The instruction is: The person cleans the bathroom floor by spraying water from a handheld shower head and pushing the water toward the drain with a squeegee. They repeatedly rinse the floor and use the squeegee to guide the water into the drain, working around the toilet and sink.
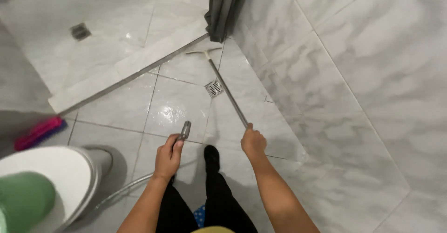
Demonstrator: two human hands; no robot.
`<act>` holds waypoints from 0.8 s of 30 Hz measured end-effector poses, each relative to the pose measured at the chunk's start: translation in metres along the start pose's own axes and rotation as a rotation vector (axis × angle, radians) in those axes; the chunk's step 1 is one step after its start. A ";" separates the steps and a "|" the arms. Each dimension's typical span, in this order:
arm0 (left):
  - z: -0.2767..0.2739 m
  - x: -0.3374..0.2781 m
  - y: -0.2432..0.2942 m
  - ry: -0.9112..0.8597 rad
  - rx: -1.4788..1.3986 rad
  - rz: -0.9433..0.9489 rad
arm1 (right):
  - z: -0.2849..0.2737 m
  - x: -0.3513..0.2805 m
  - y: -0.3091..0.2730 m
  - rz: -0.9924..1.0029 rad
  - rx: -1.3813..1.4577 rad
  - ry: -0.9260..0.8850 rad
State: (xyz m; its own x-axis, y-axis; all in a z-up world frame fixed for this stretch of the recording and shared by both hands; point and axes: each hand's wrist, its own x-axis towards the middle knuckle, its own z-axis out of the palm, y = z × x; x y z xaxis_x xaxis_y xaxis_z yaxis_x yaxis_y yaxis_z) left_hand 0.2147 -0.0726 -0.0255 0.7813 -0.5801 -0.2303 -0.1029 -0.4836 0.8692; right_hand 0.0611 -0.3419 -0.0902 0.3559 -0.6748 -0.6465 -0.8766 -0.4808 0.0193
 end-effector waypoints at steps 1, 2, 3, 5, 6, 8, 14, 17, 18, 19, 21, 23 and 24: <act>-0.005 0.001 -0.005 -0.011 0.004 0.010 | -0.005 0.006 -0.008 0.010 0.012 0.003; -0.010 0.003 -0.011 -0.003 -0.011 0.039 | -0.009 0.014 -0.015 0.039 0.023 0.008; -0.015 0.005 -0.017 0.005 -0.027 0.068 | -0.012 0.021 -0.022 0.068 0.034 0.013; -0.029 0.009 -0.035 -0.021 -0.033 0.088 | 0.003 0.048 -0.028 0.100 0.066 0.017; -0.038 0.009 -0.045 -0.036 -0.047 0.101 | 0.013 0.059 -0.032 0.123 0.085 0.022; -0.056 0.013 -0.049 -0.086 -0.035 0.089 | 0.027 0.044 -0.050 0.120 0.104 0.011; -0.085 0.011 -0.064 -0.180 -0.052 0.077 | 0.060 -0.063 -0.094 0.129 0.283 -0.107; -0.092 0.007 -0.060 -0.206 -0.077 0.091 | 0.067 -0.096 -0.087 0.161 0.324 -0.131; -0.094 0.005 -0.057 -0.207 -0.086 0.100 | 0.072 -0.096 -0.077 0.186 0.318 -0.118; -0.098 0.003 -0.055 -0.209 -0.086 0.103 | 0.064 -0.110 -0.073 0.187 0.320 -0.117; -0.100 0.001 -0.052 -0.220 -0.094 0.084 | 0.048 -0.134 -0.059 0.230 0.359 -0.064; -0.100 -0.003 -0.050 -0.231 -0.092 0.081 | 0.048 -0.132 -0.054 0.247 0.378 -0.036; -0.100 -0.004 -0.049 -0.241 -0.084 0.073 | 0.048 -0.129 -0.051 0.261 0.398 -0.015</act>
State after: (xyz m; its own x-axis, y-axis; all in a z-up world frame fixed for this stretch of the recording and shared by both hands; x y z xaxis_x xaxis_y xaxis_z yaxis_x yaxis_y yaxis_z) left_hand 0.2782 0.0186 -0.0238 0.6031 -0.7560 -0.2545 -0.0941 -0.3842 0.9184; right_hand 0.0444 -0.2030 -0.0447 0.1054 -0.7349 -0.6699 -0.9931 -0.0425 -0.1095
